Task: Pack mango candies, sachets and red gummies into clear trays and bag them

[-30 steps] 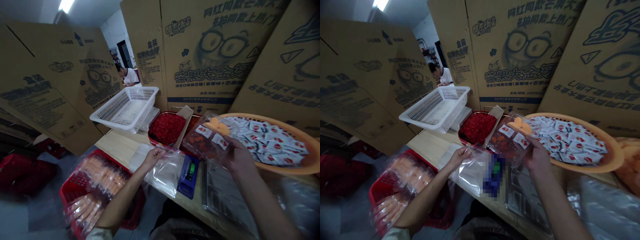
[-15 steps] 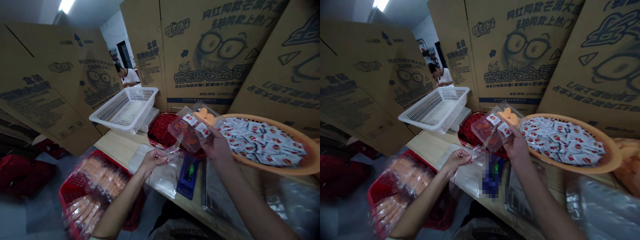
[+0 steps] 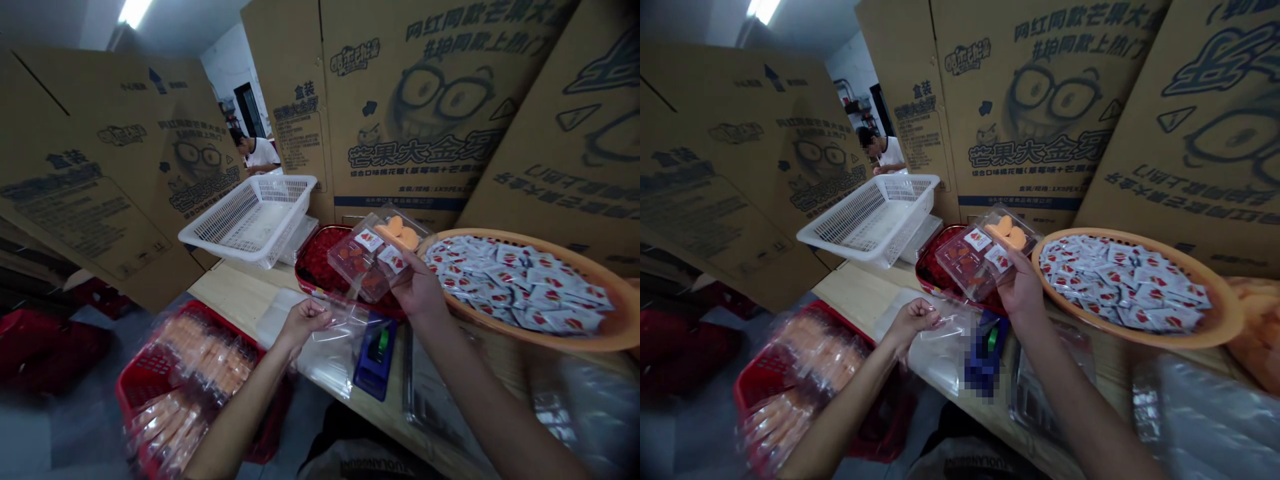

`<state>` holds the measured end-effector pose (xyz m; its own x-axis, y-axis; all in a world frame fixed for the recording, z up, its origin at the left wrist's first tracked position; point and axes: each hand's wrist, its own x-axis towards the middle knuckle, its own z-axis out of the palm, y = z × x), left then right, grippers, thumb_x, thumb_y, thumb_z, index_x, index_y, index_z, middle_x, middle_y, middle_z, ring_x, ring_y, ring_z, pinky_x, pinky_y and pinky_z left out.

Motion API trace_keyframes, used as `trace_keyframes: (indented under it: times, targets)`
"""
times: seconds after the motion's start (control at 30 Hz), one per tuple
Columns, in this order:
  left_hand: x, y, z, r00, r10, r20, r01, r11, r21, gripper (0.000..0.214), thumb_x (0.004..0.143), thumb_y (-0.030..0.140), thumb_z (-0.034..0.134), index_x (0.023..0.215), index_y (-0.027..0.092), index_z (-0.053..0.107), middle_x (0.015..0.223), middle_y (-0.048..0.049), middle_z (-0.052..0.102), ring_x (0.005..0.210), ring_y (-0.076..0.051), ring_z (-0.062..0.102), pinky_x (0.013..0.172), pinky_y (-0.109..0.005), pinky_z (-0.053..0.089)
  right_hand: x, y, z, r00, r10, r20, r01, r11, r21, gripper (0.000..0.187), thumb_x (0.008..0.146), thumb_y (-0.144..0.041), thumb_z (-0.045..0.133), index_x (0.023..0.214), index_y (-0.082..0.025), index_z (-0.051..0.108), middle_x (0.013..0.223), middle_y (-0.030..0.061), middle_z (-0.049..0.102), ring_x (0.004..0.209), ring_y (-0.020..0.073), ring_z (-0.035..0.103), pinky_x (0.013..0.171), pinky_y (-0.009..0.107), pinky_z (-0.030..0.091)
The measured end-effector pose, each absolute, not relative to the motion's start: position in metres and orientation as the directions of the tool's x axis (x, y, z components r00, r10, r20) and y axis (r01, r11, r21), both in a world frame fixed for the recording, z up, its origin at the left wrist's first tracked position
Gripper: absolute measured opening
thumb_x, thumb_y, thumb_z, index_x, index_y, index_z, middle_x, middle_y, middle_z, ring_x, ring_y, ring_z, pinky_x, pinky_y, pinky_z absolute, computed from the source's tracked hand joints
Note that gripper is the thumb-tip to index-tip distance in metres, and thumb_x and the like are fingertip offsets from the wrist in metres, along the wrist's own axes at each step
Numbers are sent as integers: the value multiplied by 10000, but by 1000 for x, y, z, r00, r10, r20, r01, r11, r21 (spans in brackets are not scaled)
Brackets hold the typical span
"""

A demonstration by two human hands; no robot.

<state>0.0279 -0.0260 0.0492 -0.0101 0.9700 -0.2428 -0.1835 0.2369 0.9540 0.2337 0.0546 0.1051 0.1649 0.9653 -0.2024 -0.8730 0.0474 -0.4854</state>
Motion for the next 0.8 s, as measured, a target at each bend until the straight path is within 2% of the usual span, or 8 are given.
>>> trace_keyframes:
  times: [0.17,0.37,0.53,0.7,0.8]
  targets:
    - [29,-28,56,-11,966,-259,-243,249,937,497,404,379,884,671,134,543,571,24,609,572,-114,608,615,-235,456,232,55,99,164,978,-129,-861,78,-503,155,712,-82,595,803,-196,648,812,-27,716,770,134,674,647,234,589]
    - [29,-32,62,-10,978,-209,-281,198,939,451,442,335,882,701,126,577,580,24,625,563,-83,588,613,-202,438,234,54,89,176,980,-93,-841,101,-532,118,682,-94,622,726,-198,655,774,-35,707,733,134,664,646,233,579]
    - [26,-35,59,-47,978,-201,-328,175,928,439,445,314,884,702,129,579,601,17,640,581,-88,595,655,-225,459,239,53,82,197,971,-134,-833,94,-545,111,683,-85,617,681,-190,650,734,-34,699,701,131,655,637,251,582]
    - [25,-36,54,-102,977,-185,-357,137,924,426,458,313,879,709,135,585,593,29,640,543,-69,575,595,-193,435,243,51,76,220,961,-169,-824,90,-559,152,685,-70,610,755,-188,676,759,-26,709,725,139,663,641,250,583]
    - [26,-35,51,-125,978,-165,-357,111,927,412,478,332,870,711,141,588,602,23,654,591,-104,624,636,-220,461,242,49,72,210,961,-179,-831,79,-551,158,679,-64,624,755,-195,670,765,-36,709,730,137,665,652,247,583]
